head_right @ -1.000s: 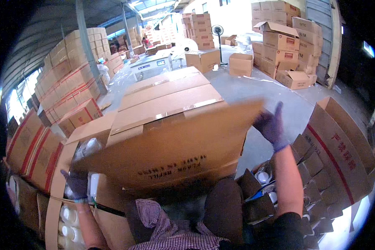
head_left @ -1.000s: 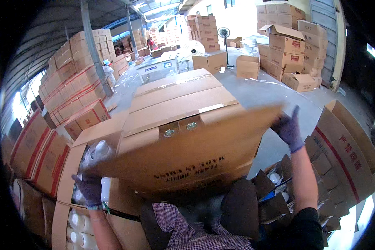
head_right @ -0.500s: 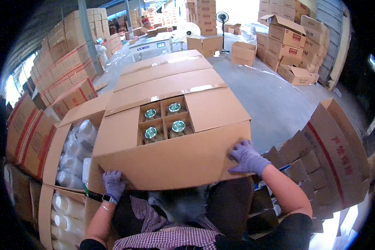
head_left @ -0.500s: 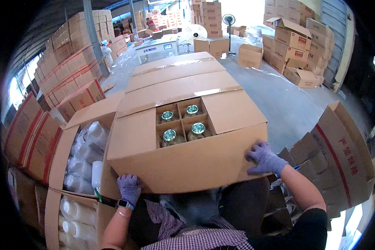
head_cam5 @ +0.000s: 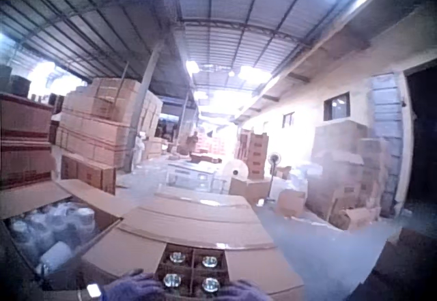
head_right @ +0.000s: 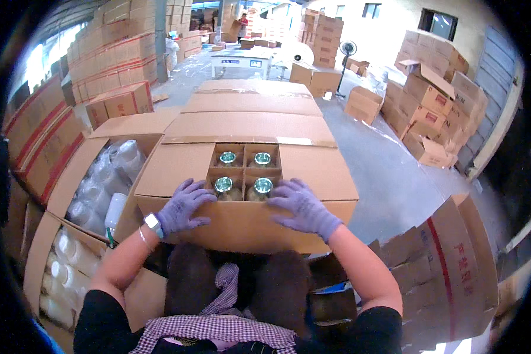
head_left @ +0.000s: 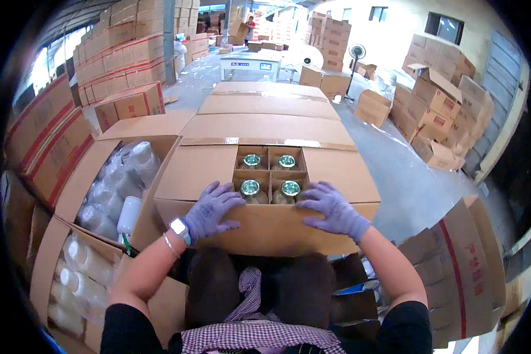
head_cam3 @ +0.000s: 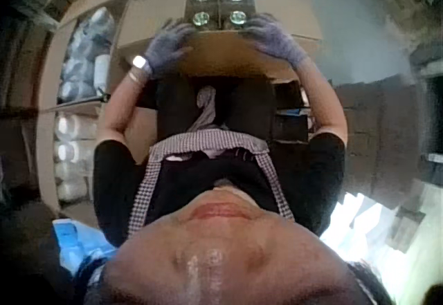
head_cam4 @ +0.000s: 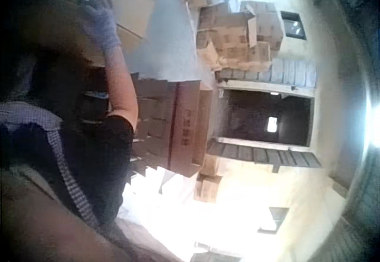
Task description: The person unpacks a cardboard box, removes protective foam, and places white caps onto small bottles arranged in a grid. They then assemble a larger white container by inserting a cap and a ring, and place the assembled unit into a plastic bag.
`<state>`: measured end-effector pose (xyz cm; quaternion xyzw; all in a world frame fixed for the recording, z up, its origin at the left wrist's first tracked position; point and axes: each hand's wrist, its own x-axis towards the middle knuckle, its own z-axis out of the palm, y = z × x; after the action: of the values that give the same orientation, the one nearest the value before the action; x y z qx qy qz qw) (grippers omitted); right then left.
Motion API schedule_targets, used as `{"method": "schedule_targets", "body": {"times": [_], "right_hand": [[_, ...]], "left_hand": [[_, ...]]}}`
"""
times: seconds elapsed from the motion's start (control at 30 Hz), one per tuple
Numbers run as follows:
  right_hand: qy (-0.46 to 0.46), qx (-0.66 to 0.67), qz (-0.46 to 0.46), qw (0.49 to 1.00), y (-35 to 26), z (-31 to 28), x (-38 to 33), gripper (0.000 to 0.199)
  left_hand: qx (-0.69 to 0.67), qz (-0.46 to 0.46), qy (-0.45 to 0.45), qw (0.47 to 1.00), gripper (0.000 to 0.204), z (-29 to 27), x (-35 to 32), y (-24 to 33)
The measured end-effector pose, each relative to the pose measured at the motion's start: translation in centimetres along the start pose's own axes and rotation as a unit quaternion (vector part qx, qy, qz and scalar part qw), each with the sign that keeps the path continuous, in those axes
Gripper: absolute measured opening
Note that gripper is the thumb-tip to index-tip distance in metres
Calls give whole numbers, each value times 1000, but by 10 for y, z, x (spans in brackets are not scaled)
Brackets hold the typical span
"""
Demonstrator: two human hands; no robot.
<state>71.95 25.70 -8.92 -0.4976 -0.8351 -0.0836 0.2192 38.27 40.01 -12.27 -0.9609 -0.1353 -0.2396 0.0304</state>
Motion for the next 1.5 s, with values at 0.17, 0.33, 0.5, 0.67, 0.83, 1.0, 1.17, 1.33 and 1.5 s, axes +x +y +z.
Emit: {"method": "schedule_targets", "body": {"times": [0.17, 0.33, 0.5, 0.67, 0.83, 1.0, 1.17, 1.33, 1.5], "right_hand": [[-76, -56, -103, 990, 52, 5, 2, 29], [2, -182, -130, 975, 46, -75, 19, 19], [283, -266, 60, 920, 94, -159, -24, 14], [255, -380, 141, 878, 80, -161, -43, 18], [333, -212, 83, 915, -35, -60, 23, 33], [232, 133, 85, 960, -128, 73, 41, 24], [58, 344, 43, 936, -154, 185, 29, 17], [16, 548, 286, 786, -86, 282, 0, 18], [-43, 396, 129, 908, -64, 293, -9, 25]], "left_hand": [[38, 72, -54, 995, 41, 3, 8, -33], [132, 100, 35, 985, 32, -80, 17, -60], [261, -85, 289, 917, 26, -132, -22, -123], [184, -203, 310, 910, 48, -139, -55, -129], [204, -269, 255, 906, 60, -133, -72, -21], [56, -189, 205, 959, 48, -129, -170, 64], [87, -437, 149, 883, 43, -163, -306, 194], [316, -608, 207, 699, 40, -179, -385, 320], [496, -718, 212, 439, 57, -194, -486, 414]]}}
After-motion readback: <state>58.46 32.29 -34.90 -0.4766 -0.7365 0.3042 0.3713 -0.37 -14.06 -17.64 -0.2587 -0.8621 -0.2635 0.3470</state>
